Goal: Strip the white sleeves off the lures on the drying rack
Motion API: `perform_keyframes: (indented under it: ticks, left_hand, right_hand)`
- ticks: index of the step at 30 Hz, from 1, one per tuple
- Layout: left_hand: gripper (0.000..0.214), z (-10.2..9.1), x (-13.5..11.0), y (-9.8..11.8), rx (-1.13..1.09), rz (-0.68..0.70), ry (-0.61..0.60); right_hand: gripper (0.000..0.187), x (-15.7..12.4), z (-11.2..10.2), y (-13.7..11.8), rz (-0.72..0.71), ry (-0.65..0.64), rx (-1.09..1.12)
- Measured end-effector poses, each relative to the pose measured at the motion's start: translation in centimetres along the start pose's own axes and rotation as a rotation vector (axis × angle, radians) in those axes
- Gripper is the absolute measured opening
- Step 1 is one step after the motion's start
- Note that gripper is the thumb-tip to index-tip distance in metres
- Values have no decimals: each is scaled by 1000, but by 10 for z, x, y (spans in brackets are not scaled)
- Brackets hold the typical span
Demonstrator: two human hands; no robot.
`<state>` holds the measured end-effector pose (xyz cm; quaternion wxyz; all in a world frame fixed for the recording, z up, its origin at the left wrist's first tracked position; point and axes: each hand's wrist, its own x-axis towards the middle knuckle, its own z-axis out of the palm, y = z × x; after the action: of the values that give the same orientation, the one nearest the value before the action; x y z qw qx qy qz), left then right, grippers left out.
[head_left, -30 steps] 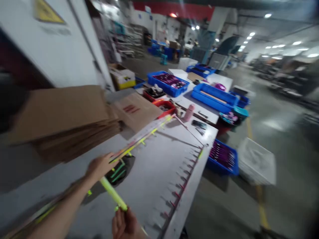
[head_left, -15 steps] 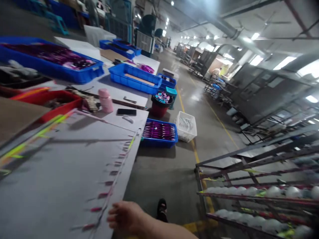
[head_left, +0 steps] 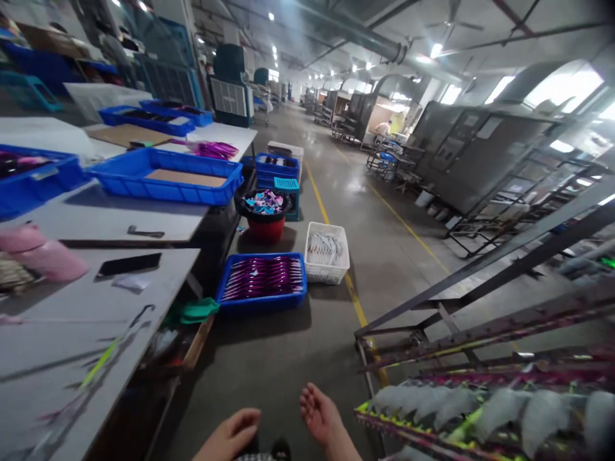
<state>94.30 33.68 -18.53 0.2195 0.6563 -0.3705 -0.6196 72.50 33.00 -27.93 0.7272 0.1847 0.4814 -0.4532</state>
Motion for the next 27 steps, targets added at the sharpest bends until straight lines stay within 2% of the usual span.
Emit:
perform_keyframes:
  ticks: [2, 4, 6, 8, 10, 12, 16, 20, 23, 25, 27]
  left_hand:
    - [49, 22, 41, 4, -8, -23, -56]
    - [48, 33, 83, 9, -38, -111, -23]
    - [48, 36, 128, 21, -124, -199, 42]
    - [47, 35, 176, 43, -240, -236, 97]
    - [47, 32, 228, 75, -323, -286, 114]
    - [45, 30, 282, 116, -342, -357, 103]
    - [46, 41, 388, 208, -328, -380, 26]
    - [57, 73, 489, 288, -375, -346, -70]
    - [63, 104, 568, 329, -387, -355, -117]
    - [64, 126, 626, 350, -368, -360, -122]
    - [64, 150, 688, 365, -340, -374, -113]
  right_hand:
    - [6, 28, 8, -26, -3, 0, 20]
    - [6, 60, 21, -53, -15, 10, 29]
    - [6, 93, 38, -85, -43, 43, 29]
    - [7, 125, 58, -123, -88, 89, 20]
    - [9, 152, 78, -165, -129, 131, 2]
    - [13, 173, 93, -207, -157, 157, -12]
    - [25, 202, 101, -289, -159, 178, 7]
    - [31, 232, 87, -375, -129, 239, 46]
    - [43, 274, 88, -460, -121, 280, 36]
    - [57, 315, 106, -528, -119, 287, -10]
    - [69, 367, 139, -600, -118, 255, -81]
